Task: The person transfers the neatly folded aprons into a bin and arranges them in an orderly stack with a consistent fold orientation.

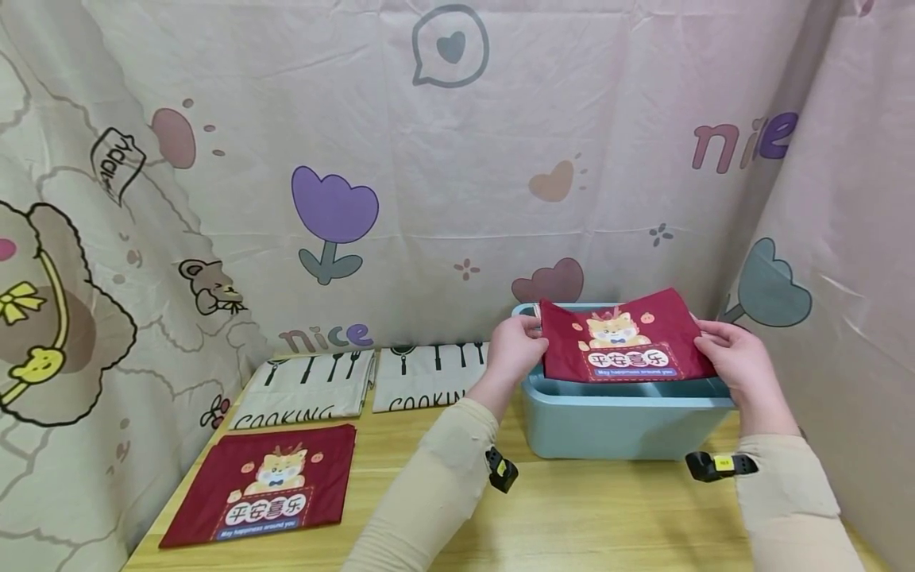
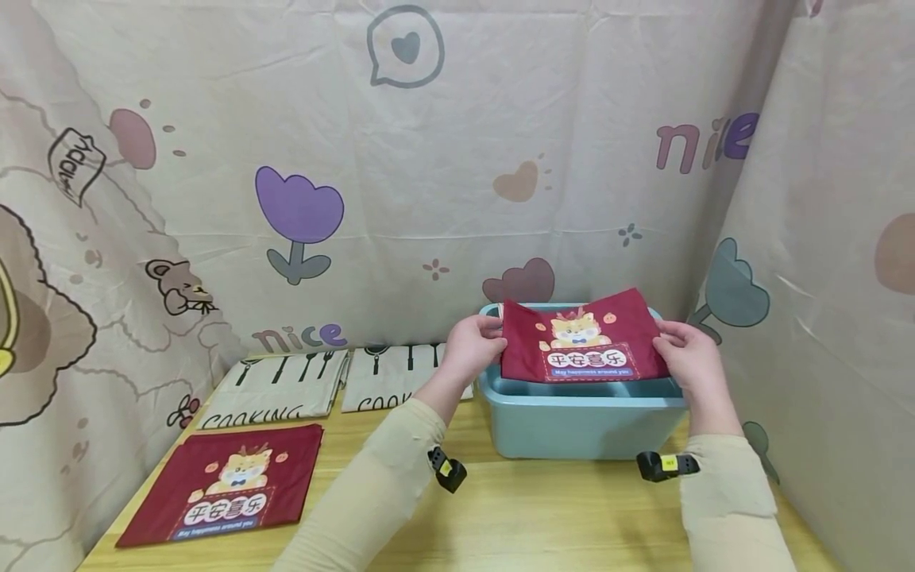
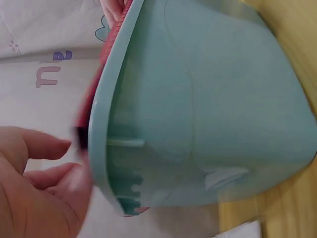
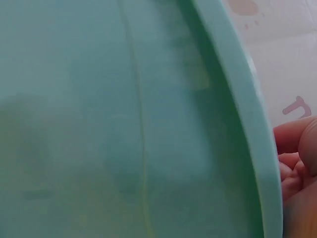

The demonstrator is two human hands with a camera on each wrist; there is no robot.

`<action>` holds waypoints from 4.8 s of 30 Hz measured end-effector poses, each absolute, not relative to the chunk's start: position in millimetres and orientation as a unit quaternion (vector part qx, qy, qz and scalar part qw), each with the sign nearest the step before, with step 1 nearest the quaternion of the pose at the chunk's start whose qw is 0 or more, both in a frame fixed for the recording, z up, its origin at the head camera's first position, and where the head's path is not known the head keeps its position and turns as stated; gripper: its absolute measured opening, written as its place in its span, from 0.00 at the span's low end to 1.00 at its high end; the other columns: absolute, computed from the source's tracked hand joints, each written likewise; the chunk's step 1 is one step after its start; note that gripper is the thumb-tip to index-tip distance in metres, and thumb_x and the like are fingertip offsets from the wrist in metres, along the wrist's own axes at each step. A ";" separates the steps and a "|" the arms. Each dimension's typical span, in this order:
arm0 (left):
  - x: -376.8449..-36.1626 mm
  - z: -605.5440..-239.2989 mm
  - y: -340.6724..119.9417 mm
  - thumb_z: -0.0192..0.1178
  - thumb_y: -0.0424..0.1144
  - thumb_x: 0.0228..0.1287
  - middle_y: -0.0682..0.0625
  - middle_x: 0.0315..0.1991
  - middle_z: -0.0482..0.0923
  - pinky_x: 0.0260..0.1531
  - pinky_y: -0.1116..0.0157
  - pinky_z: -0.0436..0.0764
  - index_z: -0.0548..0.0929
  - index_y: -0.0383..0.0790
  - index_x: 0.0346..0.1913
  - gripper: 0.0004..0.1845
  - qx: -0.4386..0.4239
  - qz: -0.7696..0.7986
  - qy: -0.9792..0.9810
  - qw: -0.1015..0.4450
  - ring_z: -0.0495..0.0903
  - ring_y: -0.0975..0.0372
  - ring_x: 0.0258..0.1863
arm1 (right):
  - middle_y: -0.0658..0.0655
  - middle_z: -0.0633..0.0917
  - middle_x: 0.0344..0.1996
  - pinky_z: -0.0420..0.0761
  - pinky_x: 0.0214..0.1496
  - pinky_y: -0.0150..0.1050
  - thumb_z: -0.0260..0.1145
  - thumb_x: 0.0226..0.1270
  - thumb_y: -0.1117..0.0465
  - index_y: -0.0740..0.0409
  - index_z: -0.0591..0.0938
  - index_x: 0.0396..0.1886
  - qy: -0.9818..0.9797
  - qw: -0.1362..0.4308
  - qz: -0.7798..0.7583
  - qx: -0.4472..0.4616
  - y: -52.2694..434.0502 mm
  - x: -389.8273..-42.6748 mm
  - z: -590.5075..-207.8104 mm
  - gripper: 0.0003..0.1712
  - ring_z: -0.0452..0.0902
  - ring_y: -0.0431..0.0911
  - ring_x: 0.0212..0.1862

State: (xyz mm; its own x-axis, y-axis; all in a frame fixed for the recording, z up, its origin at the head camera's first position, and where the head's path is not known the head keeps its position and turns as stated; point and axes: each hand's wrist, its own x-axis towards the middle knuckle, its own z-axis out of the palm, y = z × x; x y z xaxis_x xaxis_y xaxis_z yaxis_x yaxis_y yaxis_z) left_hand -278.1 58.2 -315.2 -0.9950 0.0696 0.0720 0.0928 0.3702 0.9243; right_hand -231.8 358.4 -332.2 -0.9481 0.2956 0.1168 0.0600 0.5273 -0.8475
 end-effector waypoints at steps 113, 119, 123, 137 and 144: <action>-225.3 -403.7 -144.7 0.72 0.37 0.55 0.41 0.55 0.80 0.56 0.42 0.71 0.80 0.36 0.60 0.27 -0.214 -0.183 -0.907 0.315 0.77 0.46 0.55 | 0.58 0.81 0.58 0.72 0.64 0.52 0.68 0.64 0.61 0.63 0.79 0.60 -0.813 0.359 0.264 0.376 145.2 -196.7 -364.9 0.25 0.75 0.57 0.60; -221.5 -413.2 -163.9 0.72 0.37 0.56 0.39 0.56 0.79 0.55 0.40 0.70 0.79 0.34 0.61 0.28 -0.185 -0.182 -0.919 0.298 0.76 0.44 0.56 | 0.57 0.81 0.59 0.72 0.64 0.51 0.68 0.64 0.62 0.63 0.78 0.60 -0.807 0.344 0.271 0.397 127.0 -192.0 -371.7 0.25 0.74 0.54 0.61; -220.2 -418.6 -177.1 0.71 0.37 0.57 0.38 0.57 0.79 0.54 0.40 0.69 0.78 0.34 0.61 0.28 -0.170 -0.184 -0.923 0.291 0.75 0.43 0.57 | 0.58 0.81 0.58 0.74 0.63 0.50 0.70 0.61 0.63 0.62 0.78 0.60 -0.806 0.332 0.277 0.404 113.0 -189.7 -379.3 0.26 0.74 0.53 0.60; -215.5 -431.2 -228.1 0.68 0.36 0.59 0.34 0.56 0.78 0.54 0.37 0.68 0.78 0.31 0.60 0.26 -0.094 -0.201 -0.938 0.268 0.73 0.40 0.57 | 0.58 0.82 0.55 0.76 0.60 0.47 0.73 0.58 0.64 0.63 0.79 0.58 -0.816 0.278 0.321 0.392 71.0 -192.0 -416.2 0.27 0.77 0.54 0.57; -209.9 -430.1 -251.4 0.66 0.37 0.62 0.28 0.57 0.75 0.51 0.35 0.70 0.75 0.28 0.62 0.27 -0.041 -0.218 -0.947 0.231 0.73 0.36 0.56 | 0.56 0.82 0.57 0.75 0.62 0.46 0.72 0.62 0.61 0.60 0.79 0.61 -0.839 0.212 0.348 0.359 55.8 -188.9 -426.8 0.27 0.76 0.50 0.58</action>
State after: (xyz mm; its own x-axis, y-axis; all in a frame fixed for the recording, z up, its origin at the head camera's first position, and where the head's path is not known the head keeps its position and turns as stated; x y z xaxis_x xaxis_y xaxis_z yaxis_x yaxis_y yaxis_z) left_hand -209.9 -251.4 -430.1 -0.8902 -0.0232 0.4550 0.1778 0.9019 0.3937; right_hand -188.9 55.8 -426.8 -0.6517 -0.4551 0.6067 -0.7509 0.4997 -0.4318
